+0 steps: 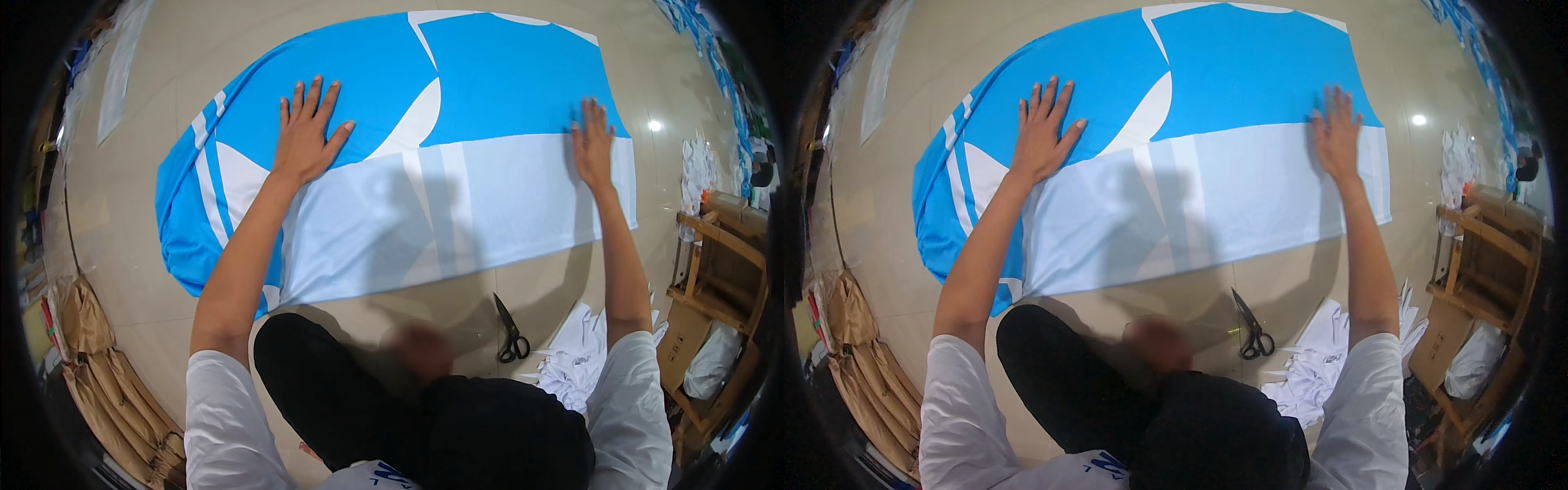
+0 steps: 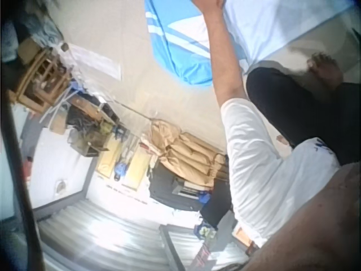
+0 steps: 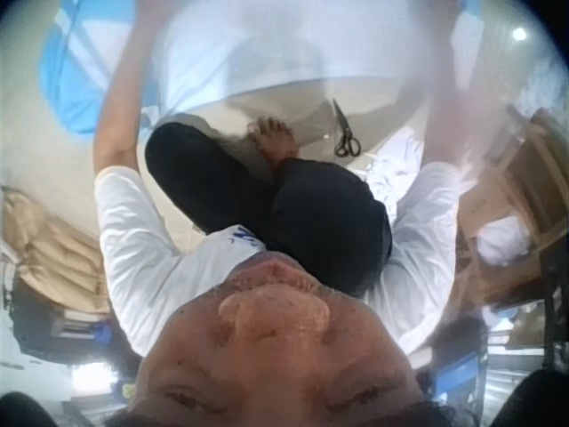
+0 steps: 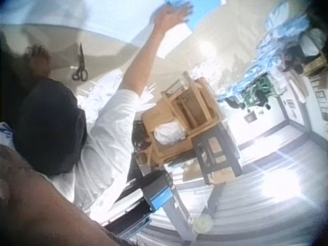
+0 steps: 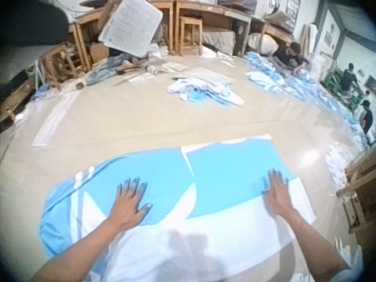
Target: The person sits on the floor and uses scissors to cut a large piece of blue and white fabric. They trim the edges and cut along the color lines to separate sections of the material.
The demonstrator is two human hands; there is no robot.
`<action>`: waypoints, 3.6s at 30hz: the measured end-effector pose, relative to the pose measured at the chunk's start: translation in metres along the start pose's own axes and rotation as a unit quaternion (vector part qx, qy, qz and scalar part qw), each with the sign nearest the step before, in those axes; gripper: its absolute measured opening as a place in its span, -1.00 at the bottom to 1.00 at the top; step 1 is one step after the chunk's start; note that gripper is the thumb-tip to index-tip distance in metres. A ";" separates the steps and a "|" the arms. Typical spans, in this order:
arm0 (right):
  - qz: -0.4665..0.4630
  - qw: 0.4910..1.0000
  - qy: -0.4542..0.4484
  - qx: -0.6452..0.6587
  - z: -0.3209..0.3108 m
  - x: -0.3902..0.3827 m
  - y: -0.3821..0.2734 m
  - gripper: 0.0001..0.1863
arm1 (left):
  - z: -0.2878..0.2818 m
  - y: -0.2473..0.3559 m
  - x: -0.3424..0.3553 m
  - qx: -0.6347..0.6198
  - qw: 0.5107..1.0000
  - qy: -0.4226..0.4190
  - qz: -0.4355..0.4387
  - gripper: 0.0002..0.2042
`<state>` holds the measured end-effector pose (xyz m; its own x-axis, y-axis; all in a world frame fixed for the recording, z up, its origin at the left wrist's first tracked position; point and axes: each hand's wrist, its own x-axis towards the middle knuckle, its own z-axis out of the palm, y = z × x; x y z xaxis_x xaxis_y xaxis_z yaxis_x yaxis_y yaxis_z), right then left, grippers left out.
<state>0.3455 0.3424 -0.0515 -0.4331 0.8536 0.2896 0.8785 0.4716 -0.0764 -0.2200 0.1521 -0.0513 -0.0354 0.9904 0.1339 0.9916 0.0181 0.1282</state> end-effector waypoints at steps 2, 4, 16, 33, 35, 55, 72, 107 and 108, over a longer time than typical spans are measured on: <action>-0.038 0.999 -0.013 0.035 0.009 0.008 -0.062 -0.30 | -0.001 0.000 -0.004 0.016 1.000 0.002 0.004 -0.21; -0.059 0.996 -0.044 0.042 0.008 0.022 -0.108 -0.29 | 0.001 0.006 -0.004 0.022 1.000 0.010 -0.001 -0.20; -0.043 0.997 -0.061 0.031 0.038 0.036 -0.122 -0.29 | 0.006 0.013 0.004 0.011 1.000 0.018 -0.009 -0.22; -0.157 0.925 -0.181 0.295 -0.012 0.024 -0.213 -0.84 | -0.033 -0.034 -0.085 -0.079 0.994 0.077 -0.022 -0.49; -0.142 0.924 -0.205 0.290 -0.010 0.026 -0.215 -0.85 | -0.041 -0.015 -0.084 -0.124 0.992 0.029 0.023 -0.60; -0.100 0.921 -0.191 0.324 -0.022 0.016 -0.223 -0.89 | -0.020 0.101 -0.032 -0.214 0.975 0.037 0.038 -0.89; -0.084 0.935 -0.098 0.331 0.004 0.005 -0.225 -0.93 | -0.012 0.157 -0.060 -0.193 0.980 0.043 0.037 -0.56; 0.017 0.996 -0.072 0.047 0.011 -0.053 -0.163 -0.15 | -0.004 0.126 -0.088 -0.048 0.997 -0.049 0.031 -0.23; 0.017 0.996 -0.068 0.048 0.012 -0.053 -0.163 -0.16 | -0.004 0.127 -0.089 -0.046 0.997 -0.048 0.033 -0.23</action>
<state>0.2234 0.2229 -0.0657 -0.4325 0.8883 0.1542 0.8727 0.4555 -0.1758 -0.0916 0.0661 -0.0430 0.0455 0.9976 0.0517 0.9756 -0.0555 0.2125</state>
